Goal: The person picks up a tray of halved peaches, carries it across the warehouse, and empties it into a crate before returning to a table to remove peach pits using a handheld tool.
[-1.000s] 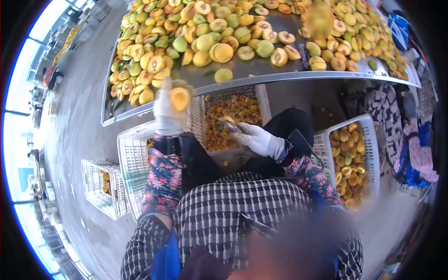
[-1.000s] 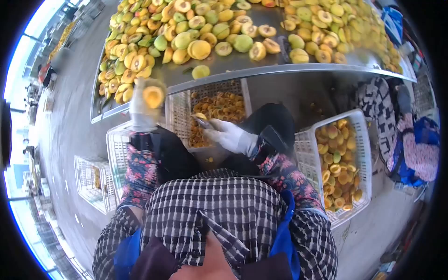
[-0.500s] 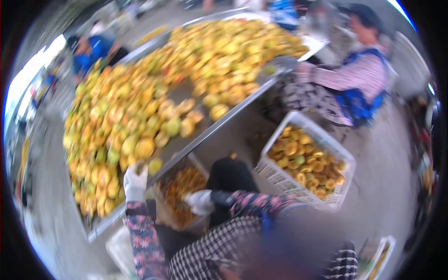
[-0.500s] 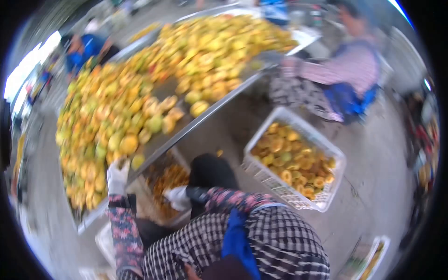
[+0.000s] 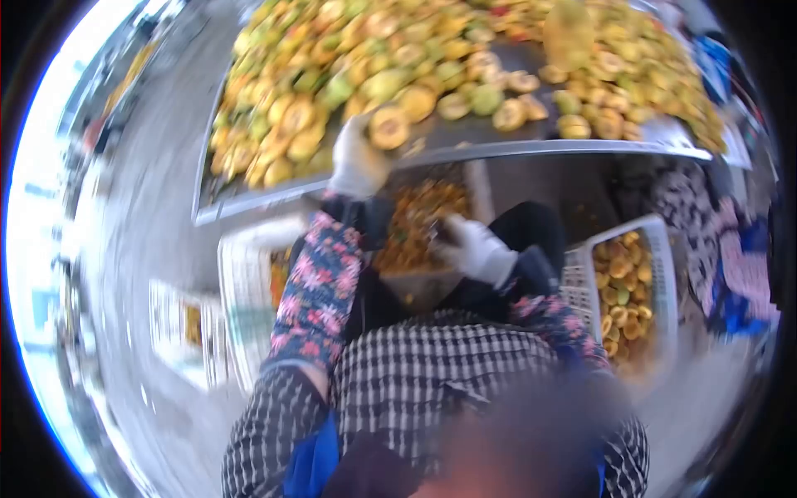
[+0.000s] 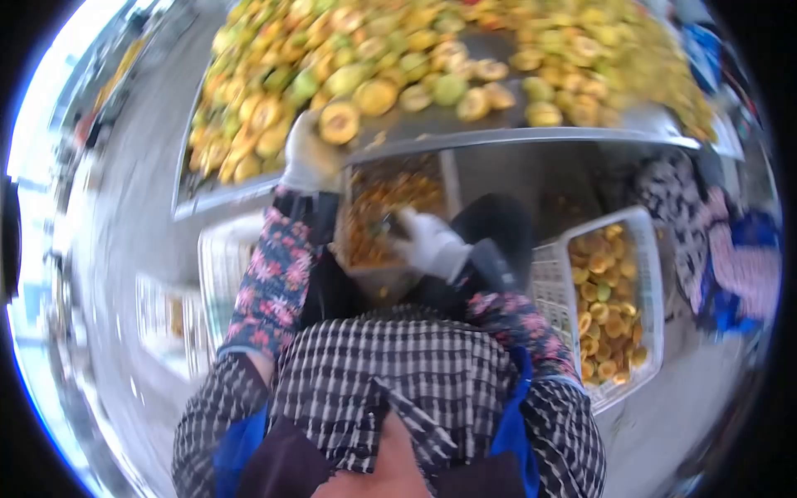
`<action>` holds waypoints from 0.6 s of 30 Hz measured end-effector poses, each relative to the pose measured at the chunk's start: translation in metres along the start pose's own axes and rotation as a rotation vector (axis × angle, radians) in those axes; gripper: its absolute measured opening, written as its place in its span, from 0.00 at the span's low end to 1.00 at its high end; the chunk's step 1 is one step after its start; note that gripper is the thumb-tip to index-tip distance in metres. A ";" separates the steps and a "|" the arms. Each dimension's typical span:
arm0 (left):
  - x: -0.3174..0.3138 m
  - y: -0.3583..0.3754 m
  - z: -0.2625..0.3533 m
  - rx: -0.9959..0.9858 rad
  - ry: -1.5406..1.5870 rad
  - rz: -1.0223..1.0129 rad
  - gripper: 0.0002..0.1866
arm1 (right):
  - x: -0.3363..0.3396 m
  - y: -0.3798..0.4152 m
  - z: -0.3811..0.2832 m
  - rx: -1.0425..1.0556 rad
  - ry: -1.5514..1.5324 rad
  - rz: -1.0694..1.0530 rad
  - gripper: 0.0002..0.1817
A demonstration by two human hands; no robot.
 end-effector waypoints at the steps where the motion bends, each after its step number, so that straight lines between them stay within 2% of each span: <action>1: -0.009 0.023 0.004 0.017 -0.041 -0.066 0.22 | -0.002 -0.001 -0.004 0.058 -0.019 0.045 0.17; 3: -0.002 0.040 -0.002 0.032 -0.107 0.021 0.25 | 0.010 -0.006 -0.053 0.089 -0.145 0.061 0.15; 5: -0.011 0.053 -0.013 -0.081 -0.062 -0.051 0.25 | 0.015 -0.009 -0.068 0.174 -0.140 0.102 0.16; 6: -0.012 0.059 -0.016 -0.128 -0.111 -0.045 0.28 | 0.014 -0.015 -0.066 0.277 -0.034 0.136 0.17; 10: -0.016 0.072 -0.021 -0.251 -0.287 -0.020 0.31 | 0.004 -0.031 -0.077 0.317 0.138 0.283 0.17; 13: -0.013 0.072 -0.022 -0.188 -0.219 -0.032 0.29 | -0.001 -0.031 -0.083 0.213 0.264 0.285 0.17; 16: -0.016 0.083 -0.016 -0.229 -0.482 -0.036 0.30 | -0.003 -0.029 -0.077 0.229 0.165 0.209 0.14; 18: -0.015 0.088 -0.020 -0.276 -0.454 0.008 0.29 | -0.005 -0.028 -0.074 0.215 0.109 0.160 0.13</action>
Point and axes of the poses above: each hand's wrist, its own y-axis away from the middle knuckle, its own x-axis out of the back of the hand, z = x × y, the point moved 1 cm from there along -y, towards the middle knuckle, and after that the axes turned 8 degrees about -y, right-handed, at the moved point
